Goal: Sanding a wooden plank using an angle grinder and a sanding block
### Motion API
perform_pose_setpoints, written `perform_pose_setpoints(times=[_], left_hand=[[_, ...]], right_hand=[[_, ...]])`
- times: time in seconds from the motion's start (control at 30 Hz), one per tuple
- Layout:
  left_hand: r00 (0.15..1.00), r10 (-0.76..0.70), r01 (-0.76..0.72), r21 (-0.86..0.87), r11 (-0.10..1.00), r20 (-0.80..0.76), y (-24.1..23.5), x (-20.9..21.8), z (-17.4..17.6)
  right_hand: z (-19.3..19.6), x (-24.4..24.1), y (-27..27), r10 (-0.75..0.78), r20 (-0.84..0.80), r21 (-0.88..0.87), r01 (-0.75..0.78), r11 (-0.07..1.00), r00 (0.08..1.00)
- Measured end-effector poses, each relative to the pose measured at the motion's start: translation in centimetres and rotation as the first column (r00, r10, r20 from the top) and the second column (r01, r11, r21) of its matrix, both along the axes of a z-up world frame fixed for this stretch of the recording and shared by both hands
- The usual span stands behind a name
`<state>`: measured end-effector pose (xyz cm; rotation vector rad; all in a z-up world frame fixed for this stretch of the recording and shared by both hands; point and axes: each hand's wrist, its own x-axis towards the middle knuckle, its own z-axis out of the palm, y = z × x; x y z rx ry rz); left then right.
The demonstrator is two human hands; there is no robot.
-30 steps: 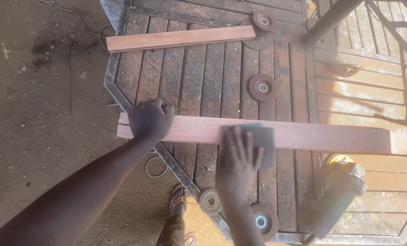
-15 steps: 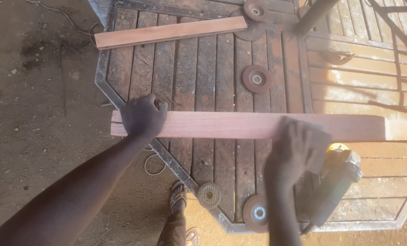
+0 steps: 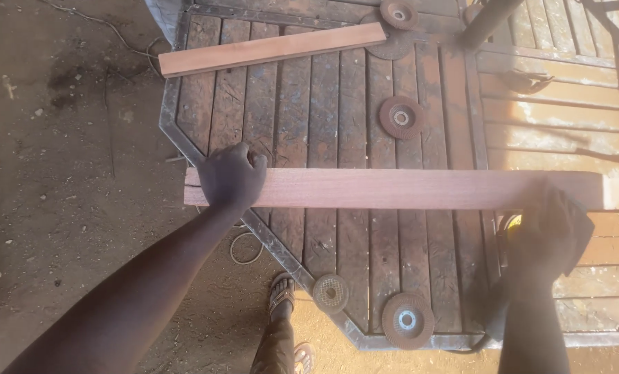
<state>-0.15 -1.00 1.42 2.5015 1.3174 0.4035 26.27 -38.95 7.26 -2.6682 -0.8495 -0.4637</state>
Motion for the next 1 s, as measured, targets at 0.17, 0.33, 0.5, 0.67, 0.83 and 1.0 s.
perform_pose_setpoints(times=[0.17,0.33,0.5,0.67,0.83,1.0], left_hand=[[1.000,0.003,-0.004,0.045,0.999,0.012,0.7,-0.1,-0.9],[0.999,-0.006,0.003,0.066,0.998,0.037,1.4,0.2,-1.4],[1.000,-0.002,0.002,0.131,0.991,-0.001,0.8,0.0,-1.6],[1.000,0.004,-0.004,0.096,0.995,-0.006,0.7,0.2,-1.1],[0.997,-0.001,0.006,0.063,0.998,-0.082,1.4,0.4,-2.0],[0.996,-0.021,0.021,-0.003,1.000,-0.086,1.6,0.4,-1.9]], right_hand=[[-4.5,-11.5,12.6,0.146,0.234,-0.089,-0.128,0.988,0.961],[-3.6,-18.8,18.0,0.547,-0.067,0.061,-0.544,0.837,0.834],[-0.5,-7.2,7.6,0.492,-0.110,-0.053,-0.500,0.865,0.864],[-1.6,-0.3,1.0,-0.073,-0.064,0.162,0.083,0.983,0.995],[-3.3,-15.2,14.9,0.104,-0.031,0.101,-0.101,0.990,0.994],[-4.0,-20.3,18.5,0.441,-0.151,0.109,-0.429,0.897,0.885]])
